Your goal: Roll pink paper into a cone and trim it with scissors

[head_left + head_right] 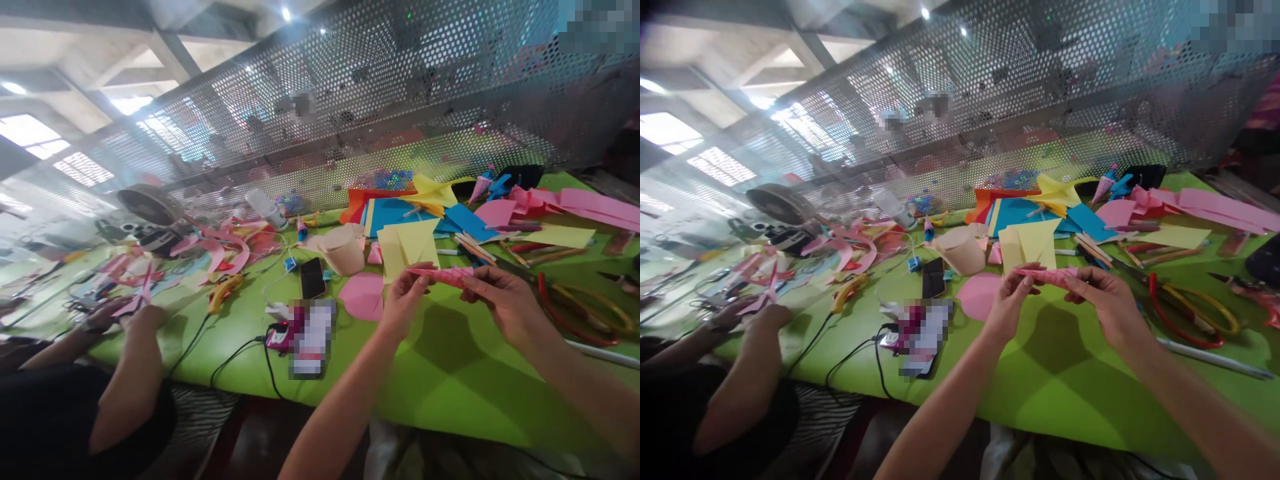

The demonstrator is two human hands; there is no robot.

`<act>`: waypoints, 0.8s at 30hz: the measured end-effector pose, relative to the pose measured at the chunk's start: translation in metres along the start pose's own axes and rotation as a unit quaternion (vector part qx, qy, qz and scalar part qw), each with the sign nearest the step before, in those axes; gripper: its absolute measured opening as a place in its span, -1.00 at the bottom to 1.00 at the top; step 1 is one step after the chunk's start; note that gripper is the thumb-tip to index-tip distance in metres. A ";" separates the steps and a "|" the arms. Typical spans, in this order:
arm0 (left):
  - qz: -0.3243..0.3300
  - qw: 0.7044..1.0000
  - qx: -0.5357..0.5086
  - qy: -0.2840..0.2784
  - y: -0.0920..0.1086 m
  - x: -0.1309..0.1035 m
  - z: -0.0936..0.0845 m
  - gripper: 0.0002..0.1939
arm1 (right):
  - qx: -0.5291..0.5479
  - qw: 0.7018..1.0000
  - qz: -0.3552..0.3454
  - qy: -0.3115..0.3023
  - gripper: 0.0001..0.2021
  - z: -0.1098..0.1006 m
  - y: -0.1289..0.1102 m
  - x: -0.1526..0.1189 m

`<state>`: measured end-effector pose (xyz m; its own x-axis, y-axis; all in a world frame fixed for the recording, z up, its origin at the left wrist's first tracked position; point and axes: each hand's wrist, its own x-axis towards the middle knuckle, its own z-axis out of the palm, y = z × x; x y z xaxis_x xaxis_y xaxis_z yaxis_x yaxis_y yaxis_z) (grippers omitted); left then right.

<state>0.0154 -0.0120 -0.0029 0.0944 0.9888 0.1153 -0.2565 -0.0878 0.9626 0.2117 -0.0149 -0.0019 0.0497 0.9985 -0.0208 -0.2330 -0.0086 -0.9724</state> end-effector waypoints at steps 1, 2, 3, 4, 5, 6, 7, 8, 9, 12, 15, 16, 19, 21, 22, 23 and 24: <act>0.003 1.000 -0.008 -0.014 0.000 -0.002 0.004 -0.48 | 0.013 1.000 0.010 0.004 -0.62 0.003 0.002 -0.001; 0.006 0.999 -0.021 -0.027 -0.001 -0.004 0.008 -0.46 | 0.025 0.999 0.021 0.005 -0.61 0.006 0.004 -0.002; 0.009 0.999 -0.036 -0.037 -0.001 -0.007 0.012 -0.45 | 0.035 0.999 0.034 0.005 -0.59 0.010 0.006 -0.003; 0.010 0.998 -0.050 -0.045 -0.002 -0.008 0.016 -0.44 | 0.041 0.998 0.045 0.003 -0.57 0.013 0.008 -0.005; 0.012 0.997 -0.060 -0.046 -0.003 -0.010 0.020 -0.45 | 0.044 0.998 0.054 0.000 -0.56 0.017 0.011 -0.006; 0.011 0.997 -0.067 -0.042 -0.004 -0.011 0.023 -0.46 | 0.045 0.997 0.060 -0.005 -0.56 0.020 0.013 -0.008; 0.011 0.997 -0.069 -0.033 -0.005 -0.012 0.025 -0.47 | 0.044 0.997 0.063 -0.010 -0.57 0.022 0.016 -0.009; 0.010 0.997 -0.070 -0.022 -0.006 -0.012 0.026 -0.49 | 0.045 0.997 0.065 -0.015 -0.58 0.024 0.018 -0.011; 0.008 0.998 -0.068 -0.011 -0.007 -0.012 0.027 -0.51 | 0.047 0.997 0.065 -0.021 -0.59 0.026 0.021 -0.012; -0.001 0.998 -0.067 0.016 -0.010 -0.012 0.026 -0.56 | 0.057 0.994 0.080 -0.040 -0.59 0.029 0.028 -0.015; -0.013 0.997 -0.073 0.032 -0.011 -0.010 0.023 -0.60 | 0.053 0.992 0.098 -0.056 -0.59 0.030 0.033 -0.017; -0.014 0.997 -0.073 0.036 -0.011 -0.010 0.023 -0.61 | 0.048 0.992 0.099 -0.058 -0.59 0.030 0.033 -0.018; -0.016 0.996 -0.077 0.047 -0.009 -0.009 0.022 -0.62 | 0.037 0.994 0.088 -0.061 -0.60 0.030 0.032 -0.019; -0.015 0.994 -0.091 0.051 -0.008 -0.009 0.022 -0.64 | 0.030 0.995 0.076 -0.065 -0.62 0.030 0.030 -0.019; -0.012 0.993 -0.101 0.053 -0.008 -0.009 0.022 -0.66 | 0.022 0.995 0.071 -0.068 -0.63 0.029 0.028 -0.019; -0.007 0.992 -0.112 0.056 -0.009 -0.008 0.022 -0.69 | 0.012 0.995 0.067 -0.073 -0.64 0.028 0.027 -0.019; -0.001 0.991 -0.122 0.058 -0.009 -0.008 0.021 -0.71 | 0.000 0.995 0.063 -0.076 -0.64 0.027 0.026 -0.019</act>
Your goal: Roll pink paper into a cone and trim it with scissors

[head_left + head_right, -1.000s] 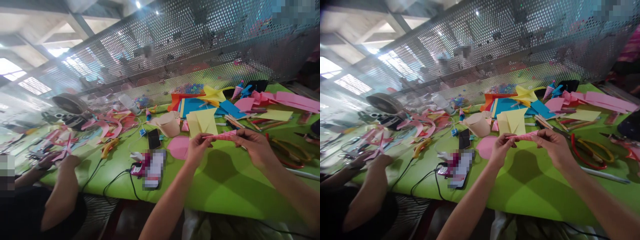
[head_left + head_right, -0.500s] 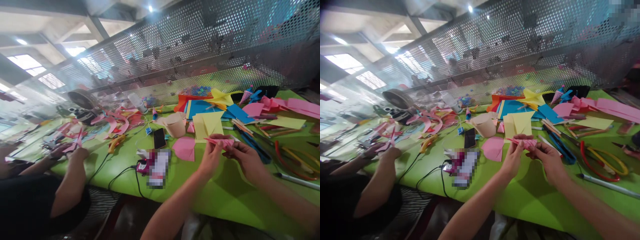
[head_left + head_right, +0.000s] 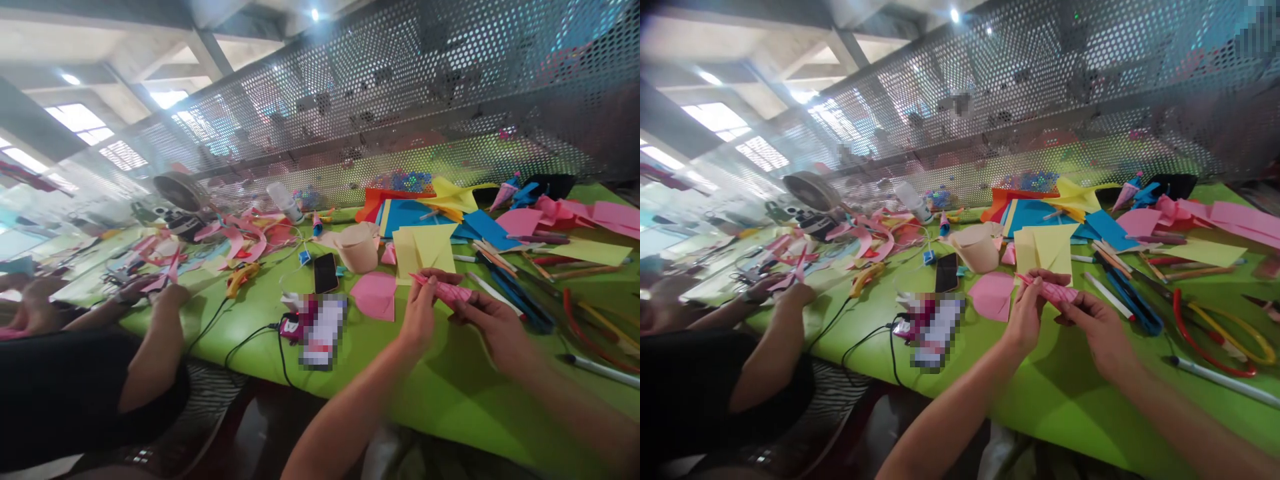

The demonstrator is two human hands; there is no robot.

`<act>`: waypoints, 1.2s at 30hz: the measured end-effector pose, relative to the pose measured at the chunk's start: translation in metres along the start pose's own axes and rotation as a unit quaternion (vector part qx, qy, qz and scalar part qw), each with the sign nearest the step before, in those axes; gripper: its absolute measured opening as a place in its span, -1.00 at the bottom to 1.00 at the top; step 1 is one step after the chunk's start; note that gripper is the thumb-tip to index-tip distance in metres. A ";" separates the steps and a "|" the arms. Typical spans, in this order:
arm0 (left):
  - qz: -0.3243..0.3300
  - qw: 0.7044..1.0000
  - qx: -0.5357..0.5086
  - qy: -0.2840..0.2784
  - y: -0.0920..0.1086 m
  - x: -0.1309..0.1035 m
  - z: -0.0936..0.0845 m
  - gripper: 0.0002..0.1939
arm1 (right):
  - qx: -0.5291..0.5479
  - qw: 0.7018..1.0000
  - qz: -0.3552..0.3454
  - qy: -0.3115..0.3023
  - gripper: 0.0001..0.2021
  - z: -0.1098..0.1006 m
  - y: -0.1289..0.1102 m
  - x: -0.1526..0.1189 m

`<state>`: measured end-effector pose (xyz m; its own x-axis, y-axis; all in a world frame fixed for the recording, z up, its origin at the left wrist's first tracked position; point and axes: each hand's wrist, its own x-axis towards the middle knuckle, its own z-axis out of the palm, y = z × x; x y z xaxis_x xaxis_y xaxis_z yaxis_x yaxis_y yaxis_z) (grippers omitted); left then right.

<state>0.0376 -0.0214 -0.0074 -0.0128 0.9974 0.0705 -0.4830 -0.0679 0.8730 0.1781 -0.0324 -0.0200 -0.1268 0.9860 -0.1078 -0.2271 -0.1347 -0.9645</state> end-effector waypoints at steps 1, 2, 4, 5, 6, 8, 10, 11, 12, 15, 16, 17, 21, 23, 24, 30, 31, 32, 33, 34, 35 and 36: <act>0.006 1.000 -0.008 0.001 -0.001 0.001 -0.001 -0.72 | -0.013 1.000 -0.003 0.001 -0.64 -0.001 -0.001 0.000; 0.012 1.000 -0.013 0.001 -0.001 0.001 -0.001 -0.73 | -0.024 1.000 -0.007 0.004 -0.63 -0.002 -0.003 -0.001; 0.019 1.000 -0.011 -0.001 -0.001 0.002 -0.003 -0.73 | -0.044 0.999 -0.017 0.014 -0.60 -0.003 -0.006 -0.002; 0.019 1.000 -0.006 -0.004 -0.001 0.002 -0.004 -0.72 | -0.055 0.998 -0.023 0.017 -0.59 -0.003 -0.008 -0.003; 0.017 1.000 -0.001 -0.007 0.000 0.003 -0.004 -0.70 | -0.068 0.997 -0.029 0.018 -0.58 -0.004 -0.010 -0.003; 0.010 1.000 0.003 -0.008 0.002 0.003 -0.006 -0.66 | -0.091 0.995 -0.044 0.020 -0.57 -0.005 -0.013 -0.004; 0.005 1.000 -0.002 -0.008 0.005 0.004 -0.009 -0.61 | -0.102 0.992 -0.061 0.031 -0.58 -0.006 -0.015 -0.003; 0.004 1.000 -0.007 -0.009 0.007 0.005 -0.010 -0.58 | -0.101 0.992 -0.067 0.036 -0.59 -0.007 -0.015 -0.002; 0.003 1.000 -0.010 -0.012 0.008 0.006 -0.012 -0.56 | -0.097 0.992 -0.069 0.040 -0.60 -0.008 -0.014 -0.001; -0.004 0.999 -0.013 -0.031 0.011 0.010 -0.018 -0.53 | -0.091 0.992 -0.073 0.047 -0.61 -0.011 -0.012 0.002; -0.011 0.999 -0.005 -0.038 0.013 0.011 -0.021 -0.53 | -0.094 0.991 -0.077 0.050 -0.62 -0.012 -0.012 0.002; -0.019 0.999 0.013 -0.042 0.015 0.013 -0.024 -0.54 | -0.101 0.990 -0.083 0.052 -0.62 -0.014 -0.012 0.003; -0.074 0.986 0.144 -0.040 0.028 0.021 -0.036 -0.60 | -0.144 0.981 -0.116 0.050 -0.69 -0.023 -0.017 0.003; -0.083 0.979 0.179 -0.043 0.033 0.024 -0.040 -0.61 | -0.165 0.976 -0.133 0.057 -0.71 -0.027 -0.020 0.003; -0.083 0.978 0.184 -0.048 0.034 0.026 -0.041 -0.60 | -0.175 0.973 -0.141 0.060 -0.72 -0.029 -0.021 0.003; -0.093 0.973 0.198 -0.076 0.031 0.029 -0.042 -0.50 | -0.215 0.956 -0.183 0.080 -0.74 -0.036 -0.024 0.004; -0.095 0.972 0.201 -0.079 0.030 0.029 -0.042 -0.49 | -0.221 0.953 -0.189 0.085 -0.75 -0.036 -0.025 0.004; -0.099 0.971 0.202 -0.083 0.030 0.029 -0.042 -0.48 | -0.229 0.950 -0.196 0.087 -0.76 -0.037 -0.025 0.004; -0.105 0.970 0.202 -0.087 0.030 0.029 -0.043 -0.46 | -0.237 0.945 -0.205 0.088 -0.76 -0.037 -0.025 0.004; -0.114 0.968 0.204 -0.092 0.031 0.029 -0.044 -0.45 | -0.246 0.941 -0.215 0.088 -0.77 -0.038 -0.026 0.005; -0.123 0.965 0.210 -0.099 0.032 0.029 -0.044 -0.43 | -0.256 0.936 -0.226 0.087 -0.78 -0.039 -0.027 0.005; -0.130 0.961 0.221 -0.106 0.033 0.029 -0.045 -0.41 | -0.266 0.930 -0.239 0.085 -0.79 -0.039 -0.028 0.005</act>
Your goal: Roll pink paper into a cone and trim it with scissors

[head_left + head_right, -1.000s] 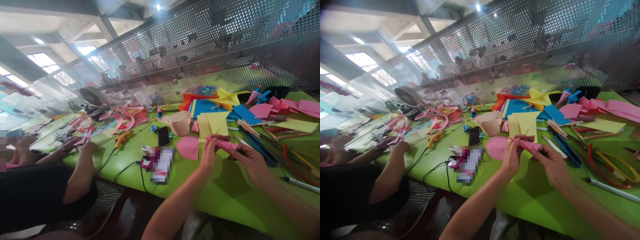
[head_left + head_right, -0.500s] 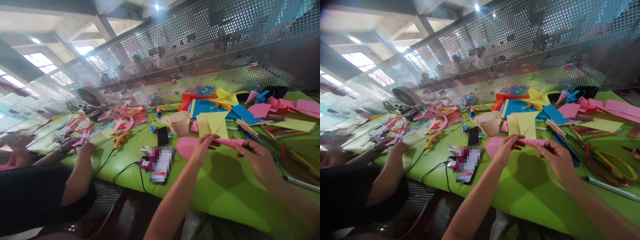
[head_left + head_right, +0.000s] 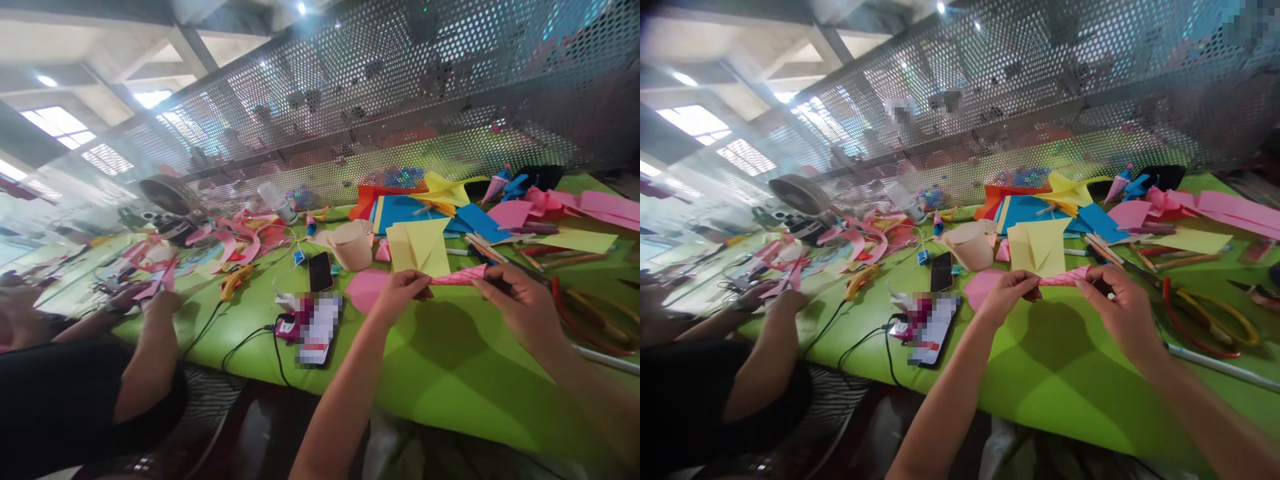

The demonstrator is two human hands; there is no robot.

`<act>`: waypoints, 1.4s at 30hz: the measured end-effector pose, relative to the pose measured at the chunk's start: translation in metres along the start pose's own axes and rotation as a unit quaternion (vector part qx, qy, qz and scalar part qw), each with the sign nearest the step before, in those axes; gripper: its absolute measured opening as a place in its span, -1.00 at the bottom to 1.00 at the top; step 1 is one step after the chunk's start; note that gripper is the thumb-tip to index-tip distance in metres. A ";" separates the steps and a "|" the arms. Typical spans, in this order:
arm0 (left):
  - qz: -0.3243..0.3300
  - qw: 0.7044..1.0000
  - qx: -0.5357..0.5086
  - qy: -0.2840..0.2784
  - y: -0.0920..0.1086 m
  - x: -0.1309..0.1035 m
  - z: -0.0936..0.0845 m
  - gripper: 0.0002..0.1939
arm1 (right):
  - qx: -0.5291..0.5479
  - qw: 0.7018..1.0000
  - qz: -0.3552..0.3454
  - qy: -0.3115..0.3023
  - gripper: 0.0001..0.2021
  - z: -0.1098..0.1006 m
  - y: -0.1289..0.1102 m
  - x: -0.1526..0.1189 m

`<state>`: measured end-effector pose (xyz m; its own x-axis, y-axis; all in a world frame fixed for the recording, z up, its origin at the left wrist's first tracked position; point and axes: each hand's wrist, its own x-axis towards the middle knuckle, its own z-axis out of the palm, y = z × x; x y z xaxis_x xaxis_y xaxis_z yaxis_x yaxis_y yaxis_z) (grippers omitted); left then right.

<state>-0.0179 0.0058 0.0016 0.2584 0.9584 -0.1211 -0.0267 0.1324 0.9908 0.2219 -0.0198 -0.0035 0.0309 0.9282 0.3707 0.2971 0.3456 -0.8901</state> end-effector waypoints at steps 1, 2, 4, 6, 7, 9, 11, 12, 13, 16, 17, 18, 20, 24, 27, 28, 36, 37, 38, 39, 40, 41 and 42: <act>-0.003 1.000 0.016 -0.006 0.001 -0.001 -0.001 -0.39 | -0.011 1.000 -0.016 -0.001 -0.81 -0.001 0.000 0.001; -0.003 0.999 0.035 -0.012 0.002 -0.001 -0.001 -0.38 | -0.022 0.999 -0.033 -0.002 -0.82 -0.002 -0.001 0.001; 0.008 0.997 0.068 -0.023 0.003 -0.002 0.000 -0.36 | -0.043 0.997 -0.069 -0.007 -0.84 -0.002 -0.003 0.002; 0.021 0.996 0.082 -0.042 0.003 -0.003 0.002 -0.36 | -0.058 0.994 -0.095 -0.021 -0.87 -0.002 -0.005 0.002; 0.025 0.995 0.084 -0.052 0.003 -0.003 0.003 -0.36 | -0.061 0.993 -0.100 -0.031 -0.87 -0.002 -0.006 0.001; 0.029 0.994 0.086 -0.065 0.002 -0.003 0.004 -0.37 | -0.065 0.992 -0.099 -0.050 -0.87 -0.002 -0.008 0.001; 0.029 0.994 0.088 -0.066 0.000 -0.003 0.005 -0.39 | -0.067 0.992 -0.092 -0.059 -0.85 -0.001 -0.009 0.001; 0.029 0.994 0.089 -0.063 -0.001 -0.003 0.005 -0.40 | -0.066 0.992 -0.090 -0.058 -0.85 -0.001 -0.009 0.001; 0.029 0.994 0.089 -0.060 -0.002 -0.003 0.005 -0.41 | -0.065 0.992 -0.090 -0.056 -0.85 -0.001 -0.009 0.001; 0.032 0.992 0.105 -0.058 -0.003 -0.002 0.005 -0.44 | -0.059 0.993 -0.093 -0.050 -0.86 -0.001 -0.008 0.002; 0.036 0.991 0.113 -0.060 -0.003 -0.002 0.004 -0.45 | -0.060 0.992 -0.094 -0.050 -0.86 -0.001 -0.007 0.002; 0.040 0.990 0.122 -0.064 -0.003 -0.002 0.004 -0.45 | -0.061 0.992 -0.095 -0.049 -0.85 -0.001 -0.007 0.002; 0.044 0.988 0.132 -0.070 -0.004 -0.002 0.005 -0.45 | -0.064 0.992 -0.095 -0.047 -0.85 -0.001 -0.006 0.002; 0.034 0.991 0.119 -0.055 -0.006 -0.002 0.007 -0.45 | -0.063 0.992 -0.095 -0.056 -0.85 0.000 -0.005 0.001; 0.032 0.992 0.114 -0.054 -0.006 -0.002 0.007 -0.47 | -0.060 0.992 -0.091 -0.056 -0.85 -0.001 -0.007 0.001; 0.033 0.991 0.115 -0.058 -0.006 -0.002 0.007 -0.47 | -0.057 0.993 -0.086 -0.054 -0.85 -0.001 -0.008 0.001; 0.031 0.993 0.084 -0.070 -0.001 -0.002 -0.001 -0.49 | -0.041 0.999 -0.022 -0.024 -0.78 -0.006 -0.004 0.005; 0.029 0.994 0.075 -0.071 -0.002 -0.002 -0.001 -0.49 | -0.041 0.999 -0.022 -0.024 -0.78 -0.006 -0.003 0.005; 0.027 0.995 0.069 -0.072 -0.002 -0.002 -0.001 -0.50 | -0.042 0.999 -0.023 -0.024 -0.78 -0.006 -0.003 0.005; 0.025 0.995 0.066 -0.073 -0.002 -0.002 -0.001 -0.50 | -0.043 0.999 -0.023 -0.022 -0.78 -0.006 -0.002 0.005; 0.023 0.995 0.063 -0.074 -0.002 -0.002 -0.001 -0.49 | -0.044 0.999 -0.023 -0.020 -0.78 -0.006 -0.002 0.005; 0.020 0.995 0.059 -0.075 -0.002 -0.002 -0.001 -0.49 | -0.044 0.999 -0.023 -0.018 -0.78 -0.006 -0.002 0.005; 0.018 0.995 0.055 -0.075 -0.002 -0.002 0.000 -0.49 | -0.043 0.999 -0.024 -0.015 -0.77 -0.006 -0.002 0.005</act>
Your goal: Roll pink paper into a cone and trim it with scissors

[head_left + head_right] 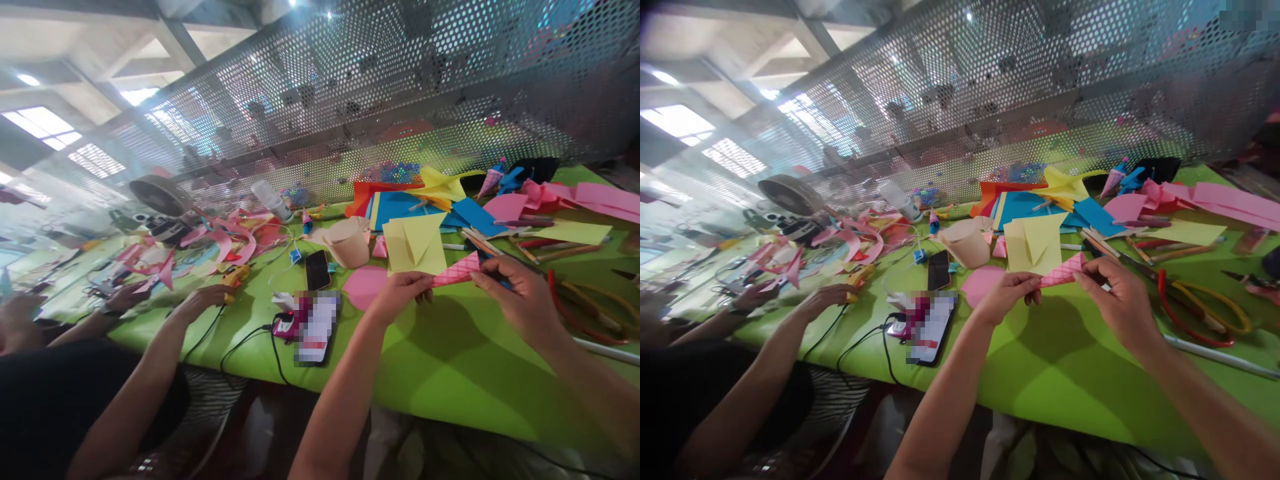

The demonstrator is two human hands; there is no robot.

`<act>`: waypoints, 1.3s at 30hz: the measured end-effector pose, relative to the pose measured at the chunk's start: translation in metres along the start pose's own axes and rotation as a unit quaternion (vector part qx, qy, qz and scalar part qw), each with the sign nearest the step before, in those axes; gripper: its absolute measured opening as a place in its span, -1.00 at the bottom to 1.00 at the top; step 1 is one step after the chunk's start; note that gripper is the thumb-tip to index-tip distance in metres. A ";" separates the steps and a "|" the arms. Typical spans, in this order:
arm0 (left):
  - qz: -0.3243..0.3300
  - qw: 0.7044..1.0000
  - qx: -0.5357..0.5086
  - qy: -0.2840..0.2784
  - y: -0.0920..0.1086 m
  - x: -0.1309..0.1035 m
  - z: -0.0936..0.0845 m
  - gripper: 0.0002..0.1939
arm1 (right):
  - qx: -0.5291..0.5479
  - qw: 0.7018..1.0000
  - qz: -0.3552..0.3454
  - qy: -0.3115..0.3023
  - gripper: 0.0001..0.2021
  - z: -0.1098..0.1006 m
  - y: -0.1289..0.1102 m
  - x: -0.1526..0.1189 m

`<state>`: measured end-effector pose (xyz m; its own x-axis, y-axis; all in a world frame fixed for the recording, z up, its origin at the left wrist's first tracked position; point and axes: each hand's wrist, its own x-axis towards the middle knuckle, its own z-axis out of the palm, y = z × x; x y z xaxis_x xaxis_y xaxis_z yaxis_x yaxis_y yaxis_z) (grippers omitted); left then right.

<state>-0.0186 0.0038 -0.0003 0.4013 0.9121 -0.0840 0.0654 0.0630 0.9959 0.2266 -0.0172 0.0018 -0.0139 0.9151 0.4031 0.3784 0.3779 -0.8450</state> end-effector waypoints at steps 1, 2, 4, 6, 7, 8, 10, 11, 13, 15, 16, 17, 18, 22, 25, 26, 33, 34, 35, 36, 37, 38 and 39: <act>-0.002 1.000 -0.005 -0.001 0.000 0.000 0.000 -0.48 | 0.001 1.000 -0.001 0.002 -0.77 0.000 -0.001 0.000; -0.004 1.000 -0.010 -0.002 0.000 0.000 0.000 -0.49 | 0.003 1.000 0.000 0.003 -0.77 0.000 -0.001 0.000; -0.006 1.000 -0.019 -0.003 0.000 0.000 0.000 -0.49 | 0.006 1.000 0.002 0.005 -0.77 0.001 -0.003 0.000; -0.008 1.000 -0.025 -0.005 0.000 -0.001 0.000 -0.49 | 0.011 1.000 0.005 0.006 -0.77 0.001 -0.004 0.000; -0.008 1.000 -0.028 -0.007 0.000 -0.001 0.000 -0.48 | 0.013 1.000 0.006 0.006 -0.78 0.001 -0.004 0.000; -0.009 0.999 -0.031 -0.009 0.001 -0.001 0.000 -0.47 | 0.014 1.000 0.008 0.006 -0.78 0.000 -0.004 -0.001; -0.009 0.999 -0.037 -0.013 0.003 -0.001 0.000 -0.44 | 0.017 1.000 0.017 0.006 -0.78 0.000 -0.004 -0.001; -0.006 0.999 -0.042 -0.013 0.004 -0.001 0.000 -0.43 | 0.021 0.999 0.025 0.008 -0.77 0.000 -0.003 -0.001; 0.004 0.999 -0.048 -0.004 0.005 -0.001 0.001 -0.42 | 0.033 0.998 0.042 0.015 -0.76 0.000 0.000 -0.001; 0.018 0.999 -0.046 0.010 0.005 0.000 0.001 -0.42 | 0.048 0.997 0.056 0.025 -0.75 0.000 0.002 -0.001; 0.024 0.999 -0.043 0.016 0.004 0.000 0.002 -0.42 | 0.054 0.996 0.062 0.029 -0.75 0.000 0.003 -0.001; 0.028 0.998 -0.042 0.022 0.003 0.001 0.002 -0.42 | 0.060 0.995 0.067 0.032 -0.75 0.000 0.004 -0.001; 0.032 0.998 -0.042 0.028 0.002 0.002 0.003 -0.43 | 0.068 0.995 0.072 0.033 -0.75 0.000 0.005 -0.001; 0.039 0.997 -0.039 0.058 0.001 0.002 0.005 -0.49 | 0.100 0.991 0.089 0.030 -0.73 0.001 0.004 -0.001; 0.037 0.996 -0.033 0.068 0.005 0.001 0.005 -0.55 | 0.104 0.989 0.097 0.029 -0.70 0.001 0.004 -0.001; 0.036 0.996 -0.034 0.074 0.006 0.000 0.005 -0.57 | 0.103 0.989 0.100 0.028 -0.69 0.001 0.004 0.000; 0.065 0.985 -0.085 0.139 0.008 0.002 0.002 -0.52 | 0.155 0.977 0.137 0.041 -0.67 -0.001 0.004 0.004; 0.069 0.983 -0.091 0.141 0.008 0.002 0.001 -0.51 | 0.162 0.975 0.146 0.044 -0.67 -0.001 0.004 0.005; 0.072 0.983 -0.094 0.141 0.008 0.001 0.002 -0.51 | 0.166 0.973 0.154 0.048 -0.66 -0.001 0.003 0.005; 0.073 0.983 -0.097 0.138 0.009 0.001 0.002 -0.52 | 0.168 0.971 0.161 0.051 -0.65 -0.001 0.001 0.006; 0.074 0.983 -0.099 0.134 0.009 0.000 0.003 -0.52 | 0.169 0.970 0.167 0.055 -0.64 -0.001 0.000 0.006; 0.076 0.984 -0.099 0.130 0.009 0.000 0.003 -0.53 | 0.171 0.969 0.171 0.059 -0.63 -0.001 -0.001 0.006; 0.077 0.984 -0.098 0.127 0.010 0.000 0.004 -0.55 | 0.171 0.968 0.175 0.061 -0.62 -0.001 -0.003 0.007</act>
<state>-0.0144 0.0023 0.0092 0.1506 0.9871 0.0550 -0.1666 -0.0295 0.9856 0.2264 -0.0124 0.0073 0.1769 0.9799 0.0922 0.0119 0.0915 -0.9957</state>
